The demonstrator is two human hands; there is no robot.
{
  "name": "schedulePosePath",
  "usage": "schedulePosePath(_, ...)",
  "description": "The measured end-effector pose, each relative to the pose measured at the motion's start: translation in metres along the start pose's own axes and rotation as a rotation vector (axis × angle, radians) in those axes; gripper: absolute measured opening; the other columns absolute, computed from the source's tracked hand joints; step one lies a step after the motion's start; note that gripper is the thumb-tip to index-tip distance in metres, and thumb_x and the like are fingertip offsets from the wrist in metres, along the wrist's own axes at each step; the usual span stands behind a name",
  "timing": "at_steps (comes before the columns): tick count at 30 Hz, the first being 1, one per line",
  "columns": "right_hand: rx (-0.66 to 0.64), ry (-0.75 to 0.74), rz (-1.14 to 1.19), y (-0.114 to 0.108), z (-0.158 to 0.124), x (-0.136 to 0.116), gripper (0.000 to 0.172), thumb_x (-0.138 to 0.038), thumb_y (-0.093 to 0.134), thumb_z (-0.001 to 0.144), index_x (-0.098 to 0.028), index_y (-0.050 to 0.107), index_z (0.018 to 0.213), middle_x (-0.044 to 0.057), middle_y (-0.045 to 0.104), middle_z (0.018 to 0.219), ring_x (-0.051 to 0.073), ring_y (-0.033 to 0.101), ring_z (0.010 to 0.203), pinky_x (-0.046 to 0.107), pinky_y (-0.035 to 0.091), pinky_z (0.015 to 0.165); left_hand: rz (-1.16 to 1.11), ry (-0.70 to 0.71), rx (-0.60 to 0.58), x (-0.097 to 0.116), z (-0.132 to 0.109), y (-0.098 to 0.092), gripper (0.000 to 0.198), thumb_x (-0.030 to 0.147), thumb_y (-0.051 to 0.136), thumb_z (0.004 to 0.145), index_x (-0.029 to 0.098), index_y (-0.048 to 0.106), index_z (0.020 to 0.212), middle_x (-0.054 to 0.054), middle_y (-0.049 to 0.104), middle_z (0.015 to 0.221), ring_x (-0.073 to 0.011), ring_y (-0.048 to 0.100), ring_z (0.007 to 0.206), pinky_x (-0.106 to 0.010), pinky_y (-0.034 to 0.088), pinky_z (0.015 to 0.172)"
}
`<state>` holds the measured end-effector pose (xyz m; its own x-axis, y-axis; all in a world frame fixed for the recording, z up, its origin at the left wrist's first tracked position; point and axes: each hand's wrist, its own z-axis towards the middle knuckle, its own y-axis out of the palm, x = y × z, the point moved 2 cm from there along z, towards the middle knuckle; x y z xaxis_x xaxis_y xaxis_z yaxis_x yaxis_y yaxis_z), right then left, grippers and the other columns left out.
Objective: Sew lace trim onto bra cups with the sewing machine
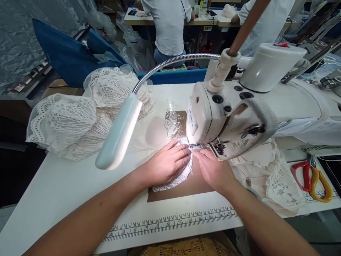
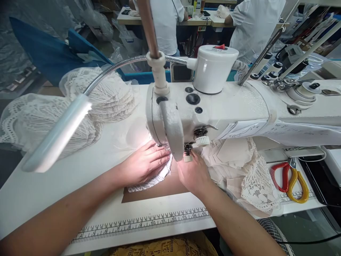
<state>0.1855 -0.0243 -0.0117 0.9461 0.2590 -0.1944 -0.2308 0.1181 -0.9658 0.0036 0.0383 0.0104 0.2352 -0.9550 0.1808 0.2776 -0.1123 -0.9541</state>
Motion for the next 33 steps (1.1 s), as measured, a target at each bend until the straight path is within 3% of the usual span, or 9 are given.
schedulePosePath(6, -0.020, 0.019, 0.002, 0.013, -0.006, 0.003, 0.047, -0.014, 0.045, 0.086, -0.030, 0.059, 0.128, 0.006, 0.068, 0.101, 0.018, 0.061, 0.084, 0.026, 0.048, 0.067, -0.051, 0.029, -0.039, -0.005, -0.001, 0.001, 0.032, 0.017, 0.043, 0.095, 0.012, 0.057, 0.124, -0.015, 0.063, 0.118, -0.0256, 0.057, 0.110, -0.048, 0.039, 0.100)
schedulePosePath(14, 0.029, -0.105, -0.091, -0.007, 0.004, -0.008, 0.042, -0.008, 0.045, 0.084, -0.023, 0.065, 0.118, 0.006, 0.069, 0.097, 0.017, 0.059, 0.077, 0.026, 0.046, 0.070, -0.052, 0.032, -0.068, -0.008, -0.003, 0.001, 0.035, 0.018, 0.042, 0.096, 0.012, 0.053, 0.129, -0.015, 0.060, 0.127, -0.0263, 0.055, 0.116, -0.051, 0.037, 0.104)
schedulePosePath(22, 0.036, -0.063, -0.117, -0.005, 0.005, -0.010, 0.040, -0.006, 0.046, 0.083, -0.020, 0.067, 0.114, 0.008, 0.069, 0.100, 0.018, 0.061, 0.082, 0.027, 0.047, 0.070, -0.066, -0.040, 0.075, -0.006, -0.002, 0.008, 0.032, 0.021, 0.048, 0.095, 0.009, 0.059, 0.122, -0.019, 0.060, 0.124, -0.0265, 0.060, 0.106, -0.042, 0.053, 0.090)
schedulePosePath(33, 0.059, -0.059, -0.091, -0.005, 0.006, -0.008, 0.039, -0.006, 0.045, 0.084, -0.019, 0.067, 0.114, 0.008, 0.069, 0.106, 0.018, 0.061, 0.086, 0.027, 0.047, 0.071, -0.043, -0.081, 0.060, -0.006, 0.000, 0.010, 0.031, 0.018, 0.047, 0.095, 0.009, 0.058, 0.123, -0.021, 0.059, 0.125, -0.0277, 0.057, 0.112, -0.047, 0.052, 0.092)
